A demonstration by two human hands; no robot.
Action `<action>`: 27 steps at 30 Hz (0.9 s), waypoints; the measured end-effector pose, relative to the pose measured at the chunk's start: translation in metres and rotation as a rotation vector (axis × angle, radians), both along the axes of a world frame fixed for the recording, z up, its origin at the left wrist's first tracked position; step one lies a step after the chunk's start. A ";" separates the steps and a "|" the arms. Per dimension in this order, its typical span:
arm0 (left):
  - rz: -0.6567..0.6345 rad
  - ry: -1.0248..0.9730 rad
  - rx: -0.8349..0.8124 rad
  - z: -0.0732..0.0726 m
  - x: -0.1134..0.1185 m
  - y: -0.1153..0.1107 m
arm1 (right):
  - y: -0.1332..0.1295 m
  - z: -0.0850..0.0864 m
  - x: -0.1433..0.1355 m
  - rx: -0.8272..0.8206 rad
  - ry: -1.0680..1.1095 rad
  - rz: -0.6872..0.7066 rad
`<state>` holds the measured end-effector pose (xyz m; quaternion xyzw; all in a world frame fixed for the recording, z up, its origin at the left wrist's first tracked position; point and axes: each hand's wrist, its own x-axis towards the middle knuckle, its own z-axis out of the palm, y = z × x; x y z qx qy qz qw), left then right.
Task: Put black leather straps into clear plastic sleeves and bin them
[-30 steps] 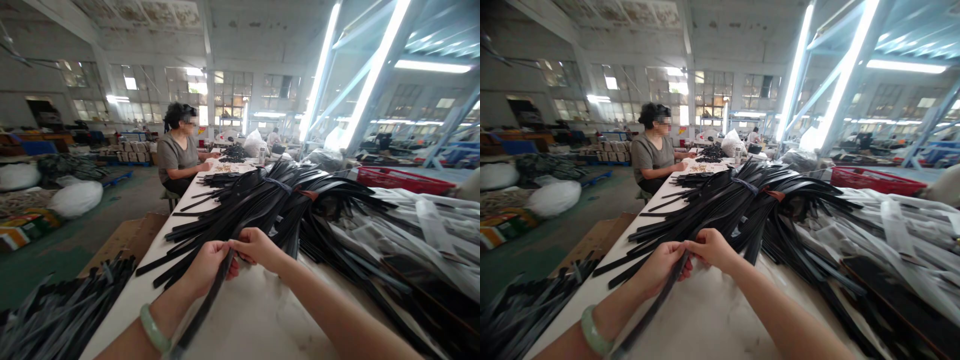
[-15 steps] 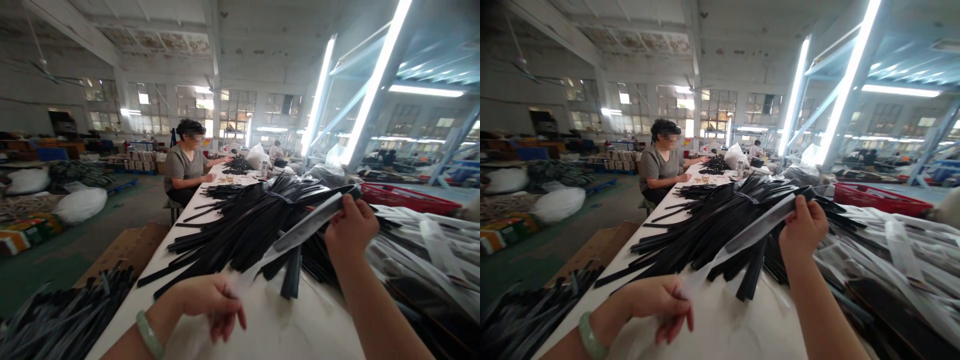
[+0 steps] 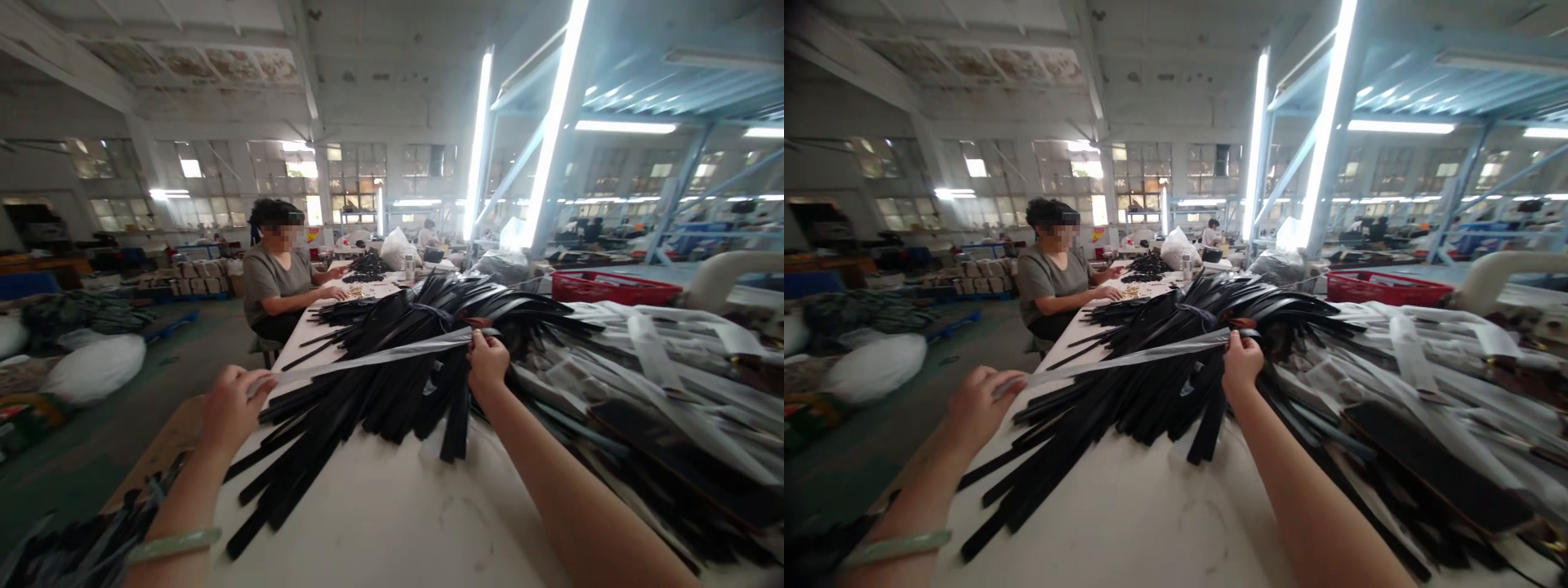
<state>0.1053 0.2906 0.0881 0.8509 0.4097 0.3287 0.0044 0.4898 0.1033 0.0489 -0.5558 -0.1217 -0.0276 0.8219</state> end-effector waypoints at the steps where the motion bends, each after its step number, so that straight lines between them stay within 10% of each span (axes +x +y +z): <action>1: 0.147 -0.009 0.084 -0.004 -0.006 0.004 | 0.001 -0.001 -0.001 0.019 0.040 0.024; 6: 0.677 -0.294 0.187 -0.007 -0.029 0.015 | 0.010 0.002 -0.038 0.044 0.158 0.334; 10: 0.199 -0.347 0.350 0.000 0.009 -0.019 | 0.017 0.001 -0.113 -0.018 0.123 0.702; 13: -0.412 -0.090 0.232 -0.011 0.052 -0.060 | 0.018 -0.007 -0.168 -0.096 0.096 1.033; 15: -0.585 0.079 0.052 -0.022 0.069 -0.077 | 0.017 -0.012 -0.186 -0.129 0.012 1.066; 21: -0.287 0.308 -0.107 -0.026 0.056 -0.057 | 0.022 -0.012 -0.152 0.025 0.212 1.166; 27: -0.219 0.291 -0.027 -0.023 0.048 -0.048 | 0.010 0.013 -0.135 0.036 0.003 0.854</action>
